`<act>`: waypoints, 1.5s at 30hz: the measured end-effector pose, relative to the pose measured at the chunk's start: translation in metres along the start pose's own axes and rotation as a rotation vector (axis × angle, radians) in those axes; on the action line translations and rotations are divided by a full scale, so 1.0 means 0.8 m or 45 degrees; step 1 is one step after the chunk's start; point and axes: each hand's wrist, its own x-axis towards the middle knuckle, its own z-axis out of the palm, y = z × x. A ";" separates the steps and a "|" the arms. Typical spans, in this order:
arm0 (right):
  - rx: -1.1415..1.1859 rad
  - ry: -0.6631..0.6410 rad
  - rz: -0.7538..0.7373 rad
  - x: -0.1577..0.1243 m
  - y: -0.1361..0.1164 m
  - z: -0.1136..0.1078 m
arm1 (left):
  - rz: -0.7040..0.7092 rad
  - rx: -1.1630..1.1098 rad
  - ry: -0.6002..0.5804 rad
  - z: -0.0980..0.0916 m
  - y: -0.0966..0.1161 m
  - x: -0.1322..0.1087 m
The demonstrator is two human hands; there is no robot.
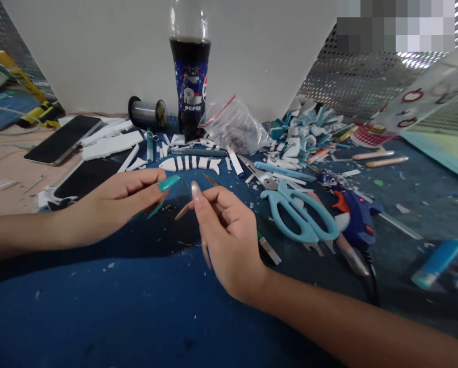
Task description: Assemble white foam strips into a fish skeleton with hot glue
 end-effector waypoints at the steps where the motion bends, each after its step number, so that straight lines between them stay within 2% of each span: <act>1: -0.048 0.000 -0.051 -0.003 -0.001 0.000 | -0.140 -0.287 -0.114 0.005 0.003 -0.005; 2: -0.096 -0.005 -0.089 -0.005 -0.003 0.000 | -0.255 -0.539 -0.176 0.010 0.005 -0.010; 4: -0.184 -0.012 -0.148 -0.009 -0.006 -0.001 | -0.444 -0.857 -0.243 0.018 0.005 -0.015; 9: -0.355 -0.048 -0.252 -0.011 -0.012 -0.002 | -0.606 -1.119 -0.215 0.021 -0.004 -0.016; 18: -0.627 0.076 -0.462 -0.014 -0.008 0.002 | -0.606 -1.192 -0.205 0.020 -0.005 -0.013; 24: -0.709 0.056 -0.591 -0.016 -0.005 0.001 | -0.622 -1.175 -0.184 0.020 -0.008 -0.013; 45: -0.668 -0.021 -0.438 -0.014 -0.007 0.001 | -0.577 -1.194 -0.188 0.023 -0.012 -0.015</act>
